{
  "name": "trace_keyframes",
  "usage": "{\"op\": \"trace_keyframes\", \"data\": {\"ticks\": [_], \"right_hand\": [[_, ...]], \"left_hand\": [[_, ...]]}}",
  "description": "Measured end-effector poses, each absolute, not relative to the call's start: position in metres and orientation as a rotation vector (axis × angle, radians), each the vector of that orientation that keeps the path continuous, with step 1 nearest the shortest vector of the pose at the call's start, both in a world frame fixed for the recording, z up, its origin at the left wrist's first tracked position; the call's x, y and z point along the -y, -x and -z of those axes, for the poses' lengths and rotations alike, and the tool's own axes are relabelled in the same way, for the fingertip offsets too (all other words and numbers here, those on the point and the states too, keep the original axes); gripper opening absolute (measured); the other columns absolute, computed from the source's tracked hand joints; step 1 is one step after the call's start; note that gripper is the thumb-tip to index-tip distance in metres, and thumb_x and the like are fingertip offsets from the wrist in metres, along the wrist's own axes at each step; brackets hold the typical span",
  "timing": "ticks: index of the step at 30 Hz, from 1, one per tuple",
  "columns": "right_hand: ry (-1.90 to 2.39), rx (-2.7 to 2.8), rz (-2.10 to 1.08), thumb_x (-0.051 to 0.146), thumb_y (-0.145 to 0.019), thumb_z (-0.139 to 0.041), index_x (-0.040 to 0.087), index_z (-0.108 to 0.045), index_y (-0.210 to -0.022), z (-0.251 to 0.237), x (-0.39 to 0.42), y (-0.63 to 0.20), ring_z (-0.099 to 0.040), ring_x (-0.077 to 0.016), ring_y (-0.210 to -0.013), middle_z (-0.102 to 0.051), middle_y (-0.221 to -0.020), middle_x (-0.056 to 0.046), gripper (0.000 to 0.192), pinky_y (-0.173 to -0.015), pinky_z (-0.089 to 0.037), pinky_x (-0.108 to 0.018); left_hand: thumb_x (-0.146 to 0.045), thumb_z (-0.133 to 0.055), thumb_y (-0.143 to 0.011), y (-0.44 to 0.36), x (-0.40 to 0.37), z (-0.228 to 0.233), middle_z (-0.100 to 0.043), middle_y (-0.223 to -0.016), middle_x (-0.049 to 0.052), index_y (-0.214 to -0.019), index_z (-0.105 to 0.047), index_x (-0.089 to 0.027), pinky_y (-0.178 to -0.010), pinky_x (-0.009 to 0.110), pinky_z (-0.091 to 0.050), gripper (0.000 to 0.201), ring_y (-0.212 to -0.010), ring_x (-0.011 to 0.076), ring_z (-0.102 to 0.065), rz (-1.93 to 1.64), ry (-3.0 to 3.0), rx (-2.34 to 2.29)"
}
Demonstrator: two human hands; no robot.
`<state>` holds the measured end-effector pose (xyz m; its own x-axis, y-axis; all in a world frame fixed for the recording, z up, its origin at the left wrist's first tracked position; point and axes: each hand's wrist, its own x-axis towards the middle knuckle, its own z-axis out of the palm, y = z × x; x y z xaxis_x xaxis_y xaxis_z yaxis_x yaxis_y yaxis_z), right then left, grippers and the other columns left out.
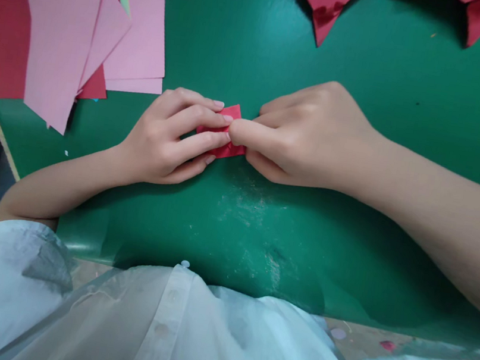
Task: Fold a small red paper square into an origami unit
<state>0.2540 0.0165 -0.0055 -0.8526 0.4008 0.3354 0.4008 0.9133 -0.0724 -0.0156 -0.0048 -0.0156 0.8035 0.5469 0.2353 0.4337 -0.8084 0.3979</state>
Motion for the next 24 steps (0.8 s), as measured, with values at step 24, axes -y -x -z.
{"op": "trace_keyframes", "data": {"ticks": [24], "right_hand": [[0.578,2.720,-0.024,0.022,-0.109,-0.031,0.021,-0.059,-0.084,0.0070,-0.0170,-0.2548,-0.043,-0.0087,-0.059,-0.047,-0.062,0.004,0.037,-0.053,-0.028,-0.027]], "left_hand": [[-0.038,-0.044,-0.111,0.0145,0.0051,0.0175,-0.073,-0.138,0.005,-0.135,-0.063,-0.033,-0.107,0.059,-0.065,0.031,-0.137,0.0301,-0.069,-0.465,-2.594,-0.791]]}}
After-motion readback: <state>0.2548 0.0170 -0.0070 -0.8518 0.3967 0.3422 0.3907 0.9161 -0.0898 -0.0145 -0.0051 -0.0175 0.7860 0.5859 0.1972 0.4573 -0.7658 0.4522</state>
